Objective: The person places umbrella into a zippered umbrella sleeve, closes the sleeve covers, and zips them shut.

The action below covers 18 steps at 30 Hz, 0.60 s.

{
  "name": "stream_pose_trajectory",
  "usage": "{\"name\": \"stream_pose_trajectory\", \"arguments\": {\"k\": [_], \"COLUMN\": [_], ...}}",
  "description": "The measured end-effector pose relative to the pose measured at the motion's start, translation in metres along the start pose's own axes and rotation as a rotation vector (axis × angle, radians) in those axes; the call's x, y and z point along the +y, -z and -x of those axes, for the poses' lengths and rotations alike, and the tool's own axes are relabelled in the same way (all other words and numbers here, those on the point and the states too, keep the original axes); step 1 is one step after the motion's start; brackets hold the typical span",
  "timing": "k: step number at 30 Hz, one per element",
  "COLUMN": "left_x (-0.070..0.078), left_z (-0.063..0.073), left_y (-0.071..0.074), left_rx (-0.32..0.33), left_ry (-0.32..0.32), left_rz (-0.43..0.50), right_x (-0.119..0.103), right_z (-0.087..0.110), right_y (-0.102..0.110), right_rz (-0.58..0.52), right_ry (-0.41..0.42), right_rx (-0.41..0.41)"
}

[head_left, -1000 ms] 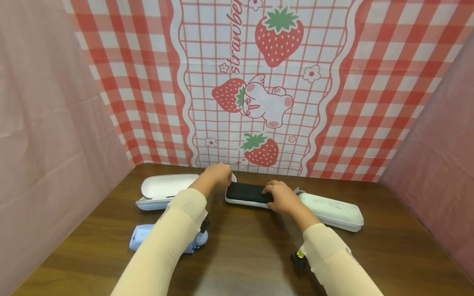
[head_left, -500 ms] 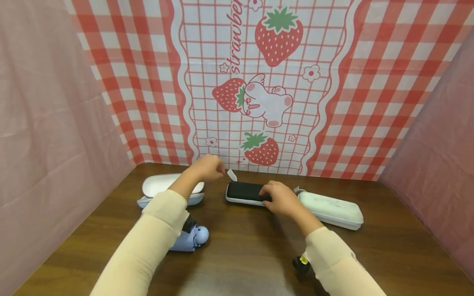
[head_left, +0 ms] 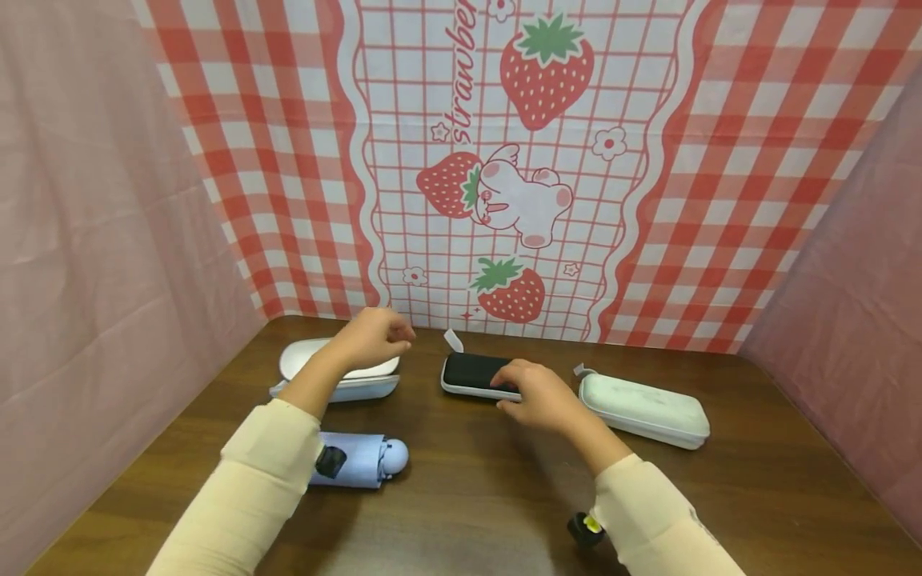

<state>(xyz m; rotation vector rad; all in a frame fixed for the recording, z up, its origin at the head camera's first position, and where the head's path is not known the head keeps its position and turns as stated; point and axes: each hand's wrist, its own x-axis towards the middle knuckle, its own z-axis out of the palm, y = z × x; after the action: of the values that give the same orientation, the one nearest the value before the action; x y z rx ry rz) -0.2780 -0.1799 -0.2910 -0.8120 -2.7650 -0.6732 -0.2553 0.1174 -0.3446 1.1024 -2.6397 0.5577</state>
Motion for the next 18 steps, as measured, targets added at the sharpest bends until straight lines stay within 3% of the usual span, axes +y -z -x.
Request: {"name": "stream_pose_trajectory", "arguments": {"k": [6, 14, 18], "left_x": [-0.006, -0.023, -0.034], "left_z": [0.024, 0.056, 0.07], "left_y": [0.008, 0.023, 0.029], "left_rx": [0.054, 0.152, 0.208], "left_ry": [0.027, 0.007, 0.044], "left_rz": [-0.006, -0.024, -0.013], "right_x": [-0.014, -0.037, -0.049], "right_z": [0.0, -0.009, -0.014], "right_y": [-0.002, -0.009, -0.014], "right_rz": [-0.056, -0.098, -0.113], "right_ry": [0.059, 0.159, 0.177], "right_rx": [-0.008, 0.034, 0.019]}}
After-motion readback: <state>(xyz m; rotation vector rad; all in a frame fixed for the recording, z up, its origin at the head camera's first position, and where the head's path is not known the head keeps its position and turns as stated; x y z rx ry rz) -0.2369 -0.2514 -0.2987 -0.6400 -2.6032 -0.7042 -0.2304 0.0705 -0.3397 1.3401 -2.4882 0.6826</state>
